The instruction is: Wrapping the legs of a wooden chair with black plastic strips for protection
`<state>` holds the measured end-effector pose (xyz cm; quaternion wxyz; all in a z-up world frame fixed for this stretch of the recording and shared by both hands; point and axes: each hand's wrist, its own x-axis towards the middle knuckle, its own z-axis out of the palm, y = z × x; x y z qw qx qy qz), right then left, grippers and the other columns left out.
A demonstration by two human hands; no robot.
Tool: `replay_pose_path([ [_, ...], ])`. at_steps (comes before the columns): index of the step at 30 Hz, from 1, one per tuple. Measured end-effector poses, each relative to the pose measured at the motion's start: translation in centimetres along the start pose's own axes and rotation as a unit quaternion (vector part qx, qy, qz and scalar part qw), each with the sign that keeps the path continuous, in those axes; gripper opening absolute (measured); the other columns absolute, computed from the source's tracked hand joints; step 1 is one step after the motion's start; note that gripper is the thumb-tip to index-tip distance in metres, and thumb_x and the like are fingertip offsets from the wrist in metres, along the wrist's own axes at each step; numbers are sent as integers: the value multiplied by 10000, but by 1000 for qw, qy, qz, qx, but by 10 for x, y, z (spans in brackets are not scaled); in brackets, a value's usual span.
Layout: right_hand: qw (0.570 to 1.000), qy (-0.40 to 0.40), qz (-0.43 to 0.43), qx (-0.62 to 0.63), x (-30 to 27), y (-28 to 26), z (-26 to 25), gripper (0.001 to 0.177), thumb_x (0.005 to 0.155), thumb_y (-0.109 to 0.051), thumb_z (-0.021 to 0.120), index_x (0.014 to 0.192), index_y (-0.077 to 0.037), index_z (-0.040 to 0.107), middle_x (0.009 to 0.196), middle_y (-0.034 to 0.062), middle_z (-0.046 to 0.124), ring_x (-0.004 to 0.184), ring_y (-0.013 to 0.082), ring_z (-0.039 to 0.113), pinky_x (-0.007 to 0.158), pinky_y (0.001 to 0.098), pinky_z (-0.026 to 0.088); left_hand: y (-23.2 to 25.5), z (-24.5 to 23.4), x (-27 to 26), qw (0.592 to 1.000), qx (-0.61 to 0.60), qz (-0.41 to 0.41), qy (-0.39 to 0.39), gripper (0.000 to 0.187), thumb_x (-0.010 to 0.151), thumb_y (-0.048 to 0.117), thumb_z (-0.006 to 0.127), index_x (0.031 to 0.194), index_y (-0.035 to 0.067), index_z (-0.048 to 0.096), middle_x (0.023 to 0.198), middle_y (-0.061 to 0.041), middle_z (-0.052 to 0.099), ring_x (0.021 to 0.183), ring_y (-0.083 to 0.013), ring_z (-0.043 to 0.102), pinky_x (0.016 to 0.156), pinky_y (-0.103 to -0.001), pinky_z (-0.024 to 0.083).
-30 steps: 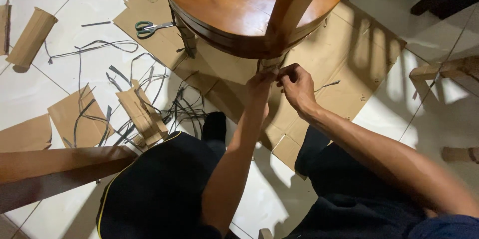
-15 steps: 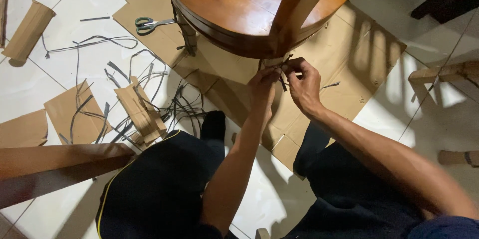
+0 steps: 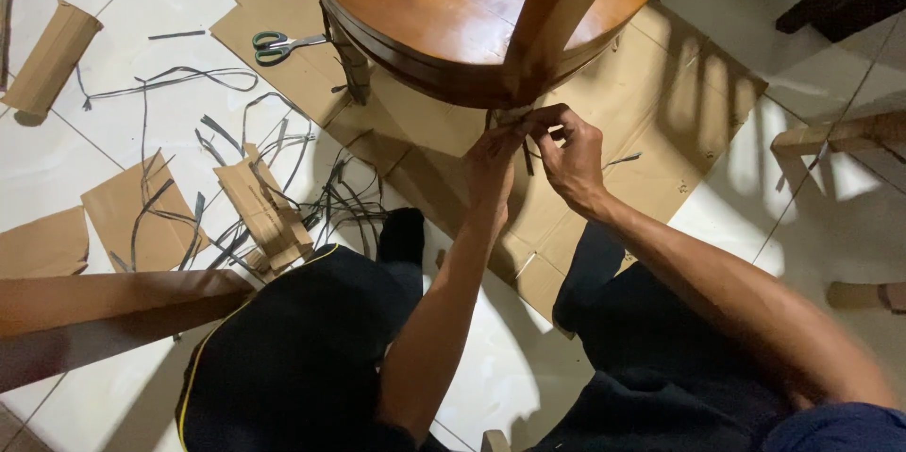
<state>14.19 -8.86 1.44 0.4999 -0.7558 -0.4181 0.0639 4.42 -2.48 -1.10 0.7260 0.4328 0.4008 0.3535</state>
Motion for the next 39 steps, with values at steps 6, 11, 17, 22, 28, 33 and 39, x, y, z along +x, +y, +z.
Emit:
replay_pose_path([
  [6,990,-8,-106,-91,2,-7,0,99,895,70,709,931,-21,728,853,180,708,737,337,705,630,420,593,-18,-6,12,1000,13,5,-28,264,878,328,732,839,69,696,770,-81,637,821,-185,533,779,-383,452],
  [11,968,-42,-203,-139,4,29,-7,115,866,68,733,912,-33,701,853,145,668,828,330,679,666,371,578,19,-4,5,992,87,-52,-70,331,1013,259,534,1002,-22,711,837,-52,630,933,-132,597,903,-254,423],
  [17,899,-47,-374,-223,17,49,-17,193,822,-41,817,960,-117,705,940,82,669,930,274,659,732,348,562,-55,-13,32,993,-28,-95,-56,259,939,327,707,1090,122,754,1026,-59,758,962,-209,698,888,-369,446],
  [22,854,-58,-430,-286,23,43,-22,118,903,-84,769,882,-113,656,868,73,636,883,262,649,715,332,534,-65,-13,33,993,-61,-77,-59,146,959,258,702,1055,163,758,993,-26,766,901,-161,716,780,-314,412],
  [28,843,-84,-431,-310,25,23,-29,90,874,-80,721,906,-116,646,787,78,559,769,260,597,666,352,506,-50,-6,24,996,-66,-52,-25,147,933,202,737,1058,127,754,960,-30,760,874,-132,708,755,-271,417],
  [33,875,-122,-378,-277,27,19,-29,71,870,-76,723,902,-115,673,755,100,577,724,289,616,653,380,514,-48,-7,17,995,-83,-59,-16,159,921,194,754,1078,168,749,960,17,763,885,-105,700,770,-280,405],
  [39,914,-142,-238,-297,21,55,-12,28,895,-66,697,890,-73,724,718,128,642,682,270,646,644,342,539,-34,0,5,997,-80,-11,-1,165,919,209,760,1071,148,748,956,-6,742,893,-104,644,810,-263,432],
])
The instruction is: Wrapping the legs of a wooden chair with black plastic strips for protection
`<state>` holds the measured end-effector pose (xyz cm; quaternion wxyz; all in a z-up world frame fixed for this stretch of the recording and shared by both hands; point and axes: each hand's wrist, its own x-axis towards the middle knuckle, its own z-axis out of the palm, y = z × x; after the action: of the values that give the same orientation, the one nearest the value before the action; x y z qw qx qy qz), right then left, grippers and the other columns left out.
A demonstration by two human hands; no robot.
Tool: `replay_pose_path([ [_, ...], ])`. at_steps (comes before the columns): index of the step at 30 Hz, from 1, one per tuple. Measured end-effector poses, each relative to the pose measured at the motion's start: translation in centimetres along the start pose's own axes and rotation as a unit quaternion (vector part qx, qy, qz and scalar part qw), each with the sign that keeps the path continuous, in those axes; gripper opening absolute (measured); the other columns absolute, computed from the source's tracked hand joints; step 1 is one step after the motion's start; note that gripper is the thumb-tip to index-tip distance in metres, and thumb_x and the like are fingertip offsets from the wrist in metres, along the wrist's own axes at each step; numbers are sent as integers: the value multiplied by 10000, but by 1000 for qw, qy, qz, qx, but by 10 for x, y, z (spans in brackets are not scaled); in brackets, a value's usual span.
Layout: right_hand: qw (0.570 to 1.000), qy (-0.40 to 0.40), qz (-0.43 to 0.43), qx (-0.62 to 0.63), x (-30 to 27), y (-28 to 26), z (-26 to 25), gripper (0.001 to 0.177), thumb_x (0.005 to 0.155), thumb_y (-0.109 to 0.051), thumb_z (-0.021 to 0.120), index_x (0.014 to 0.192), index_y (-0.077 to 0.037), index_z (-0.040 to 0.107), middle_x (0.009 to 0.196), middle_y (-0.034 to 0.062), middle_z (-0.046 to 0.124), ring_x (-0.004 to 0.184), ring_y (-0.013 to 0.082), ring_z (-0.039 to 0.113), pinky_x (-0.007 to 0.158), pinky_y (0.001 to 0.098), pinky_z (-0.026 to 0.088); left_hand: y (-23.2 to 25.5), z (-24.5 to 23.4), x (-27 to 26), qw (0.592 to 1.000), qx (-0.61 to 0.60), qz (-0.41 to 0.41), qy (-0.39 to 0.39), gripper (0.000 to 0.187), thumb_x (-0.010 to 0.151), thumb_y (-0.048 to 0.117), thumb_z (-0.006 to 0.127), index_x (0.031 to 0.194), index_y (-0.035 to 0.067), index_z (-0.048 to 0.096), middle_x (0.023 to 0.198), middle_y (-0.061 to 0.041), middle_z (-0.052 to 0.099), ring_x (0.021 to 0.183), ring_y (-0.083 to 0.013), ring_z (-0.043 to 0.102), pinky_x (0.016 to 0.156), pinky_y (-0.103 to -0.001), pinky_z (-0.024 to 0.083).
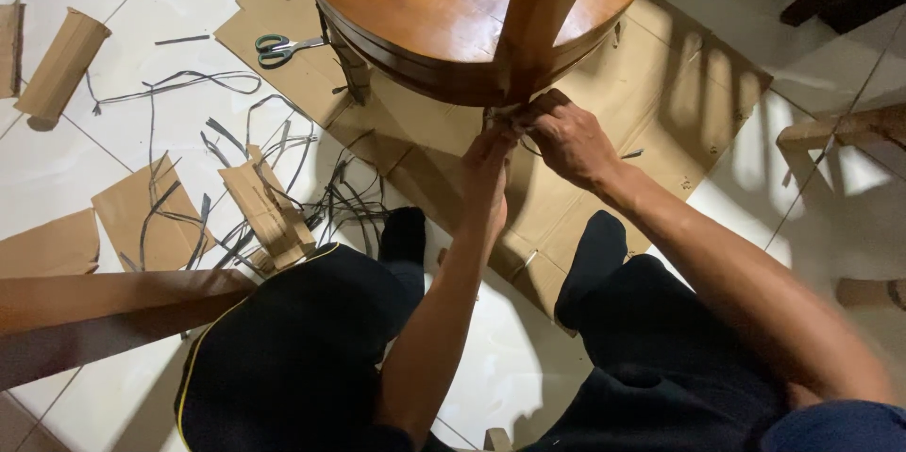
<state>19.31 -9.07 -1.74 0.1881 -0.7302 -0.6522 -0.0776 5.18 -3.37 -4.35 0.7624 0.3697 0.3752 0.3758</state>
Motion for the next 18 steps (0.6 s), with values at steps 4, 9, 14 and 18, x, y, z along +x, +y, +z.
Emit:
replay_pose_path([
  [4,997,5,58,53,24,-51,-49,88,926,-58,681,852,-15,704,713,178,625,664,317,634,609,384,523,-2,1,0,1000,-30,-2,6,170,917,136,721,1085,107,725,952,-5,706,914,-112,620,841,-272,464],
  [9,987,-34,125,97,20,-43,-32,84,952,-49,665,914,1,720,763,183,664,716,311,639,706,362,541,5,1,-3,994,100,55,3,328,944,229,712,1145,-28,685,1067,-154,715,1054,-242,635,996,-464,506],
  [14,986,28,99,133,5,-19,-2,44,922,-37,690,887,-17,708,730,178,648,707,361,657,658,437,542,35,6,-5,988,153,16,7,171,865,277,727,907,112,708,803,-27,681,788,-146,617,776,-379,527],
  [18,986,64,85,129,8,-34,-15,62,913,-5,668,902,-45,714,790,152,664,747,349,678,684,435,561,19,8,5,963,259,68,37,166,840,291,690,818,128,677,755,-73,704,758,-222,704,691,-390,545],
])
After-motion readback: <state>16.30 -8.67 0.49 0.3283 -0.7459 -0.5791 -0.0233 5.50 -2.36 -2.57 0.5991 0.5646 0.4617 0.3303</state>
